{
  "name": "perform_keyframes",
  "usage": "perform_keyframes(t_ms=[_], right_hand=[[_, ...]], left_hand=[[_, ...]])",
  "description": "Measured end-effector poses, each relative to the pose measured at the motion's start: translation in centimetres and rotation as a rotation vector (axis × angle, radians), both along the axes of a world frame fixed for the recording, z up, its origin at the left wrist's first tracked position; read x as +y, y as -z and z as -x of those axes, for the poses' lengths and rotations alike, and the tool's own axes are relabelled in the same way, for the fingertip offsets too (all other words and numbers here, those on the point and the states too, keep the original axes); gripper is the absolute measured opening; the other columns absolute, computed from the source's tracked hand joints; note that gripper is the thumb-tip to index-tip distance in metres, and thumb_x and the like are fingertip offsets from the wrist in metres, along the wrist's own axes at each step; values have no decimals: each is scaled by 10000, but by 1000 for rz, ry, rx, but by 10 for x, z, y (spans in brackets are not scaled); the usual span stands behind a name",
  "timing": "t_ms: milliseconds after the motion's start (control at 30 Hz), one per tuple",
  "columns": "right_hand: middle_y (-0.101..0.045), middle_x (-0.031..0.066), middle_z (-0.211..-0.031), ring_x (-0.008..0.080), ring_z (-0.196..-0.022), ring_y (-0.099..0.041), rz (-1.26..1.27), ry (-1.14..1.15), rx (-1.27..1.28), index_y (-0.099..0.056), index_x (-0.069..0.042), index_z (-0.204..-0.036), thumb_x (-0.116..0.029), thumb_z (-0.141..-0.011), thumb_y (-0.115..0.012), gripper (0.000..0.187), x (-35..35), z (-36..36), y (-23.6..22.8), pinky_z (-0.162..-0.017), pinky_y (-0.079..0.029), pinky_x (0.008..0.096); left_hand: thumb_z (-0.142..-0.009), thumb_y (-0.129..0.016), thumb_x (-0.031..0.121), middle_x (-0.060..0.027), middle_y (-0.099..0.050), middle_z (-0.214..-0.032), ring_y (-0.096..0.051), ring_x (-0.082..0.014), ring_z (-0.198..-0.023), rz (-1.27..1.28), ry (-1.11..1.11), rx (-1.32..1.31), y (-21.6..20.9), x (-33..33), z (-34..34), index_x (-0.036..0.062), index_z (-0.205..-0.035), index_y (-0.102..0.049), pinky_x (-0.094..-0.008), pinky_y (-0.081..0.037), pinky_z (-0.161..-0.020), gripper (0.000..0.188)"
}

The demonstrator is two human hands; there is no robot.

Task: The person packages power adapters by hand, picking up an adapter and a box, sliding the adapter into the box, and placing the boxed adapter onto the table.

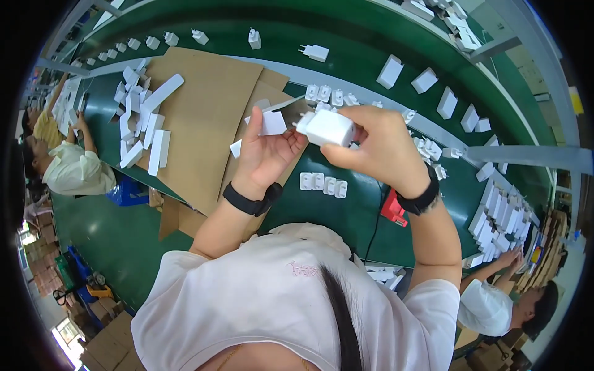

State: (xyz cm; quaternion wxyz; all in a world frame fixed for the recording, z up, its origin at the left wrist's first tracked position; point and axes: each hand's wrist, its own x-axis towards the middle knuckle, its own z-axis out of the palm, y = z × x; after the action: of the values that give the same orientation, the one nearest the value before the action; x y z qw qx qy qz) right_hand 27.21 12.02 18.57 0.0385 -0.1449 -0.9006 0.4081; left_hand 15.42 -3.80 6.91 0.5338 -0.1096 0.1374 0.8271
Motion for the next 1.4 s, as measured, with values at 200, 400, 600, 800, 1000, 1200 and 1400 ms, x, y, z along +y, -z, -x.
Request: perform_keyframes(t_ms=[200,400,600,800,1000,1200,1400], right_hand=[[-606,57,-753,57,-582,-493,-71,-4,119,-639,22,-964,-227,-602,-778,460,-2,9,8,-517,-403,181],[-614,54,-734,65,-629,-557,175,118,25,-526,-25,-1007,-193,-643,-818,496,-2,26,19,-559,-436,185],[-569,84,-1090,153,-938,-572,-49,17,197,-444,-66,-1188,-192,-630,-824,687,7,33,27,-736,-471,266],[-487,37,-1128,127,-1039,-488,498,-18,257,-393,-101,-1286,4,-663,-729,715,48,80,70,-851,-438,276],[-593,53,-938,122,-656,-548,276,325,-184,-440,-95,-1299,-65,-699,-718,661,233,101,131,-581,-463,230],[-555,173,-1160,260,-841,-597,-227,401,-264,-438,-25,-1288,-164,-686,-722,680,302,120,215,-762,-496,329],[-550,213,-1155,360,-1075,-516,-568,-94,-232,-493,-40,-1231,-240,-624,-752,689,213,184,220,-936,-416,390]], left_hand=[[-804,-655,415,-84,-549,-1105,-518,-215,-1026,60,-2,175,-1,4,-8,95,-1120,-487,-354,-440,-883,480],[-769,-670,457,-82,-536,-1093,-528,-209,-990,-24,32,53,0,19,-14,87,-1138,-486,-348,-436,-901,554],[-728,-671,513,-81,-547,-987,-536,-212,-928,-66,-35,-172,7,28,-5,68,-1107,-506,-344,-452,-857,607],[-770,-669,448,-69,-589,-998,-570,-184,-869,36,428,-56,10,12,16,81,-1124,-511,-315,-463,-787,534],[-709,-729,158,-139,-573,-1033,-531,-292,-978,1677,-328,1967,61,-129,124,11,-1109,-520,-395,-415,-848,474],[-605,-770,209,-198,-504,-1139,-469,-381,-1064,2356,208,1789,97,-218,200,14,-1209,-449,-455,-396,-895,711],[-602,-748,195,-220,-486,-1063,-482,-394,-1010,2335,214,1657,109,-231,214,39,-1222,-460,-418,-415,-893,702]])
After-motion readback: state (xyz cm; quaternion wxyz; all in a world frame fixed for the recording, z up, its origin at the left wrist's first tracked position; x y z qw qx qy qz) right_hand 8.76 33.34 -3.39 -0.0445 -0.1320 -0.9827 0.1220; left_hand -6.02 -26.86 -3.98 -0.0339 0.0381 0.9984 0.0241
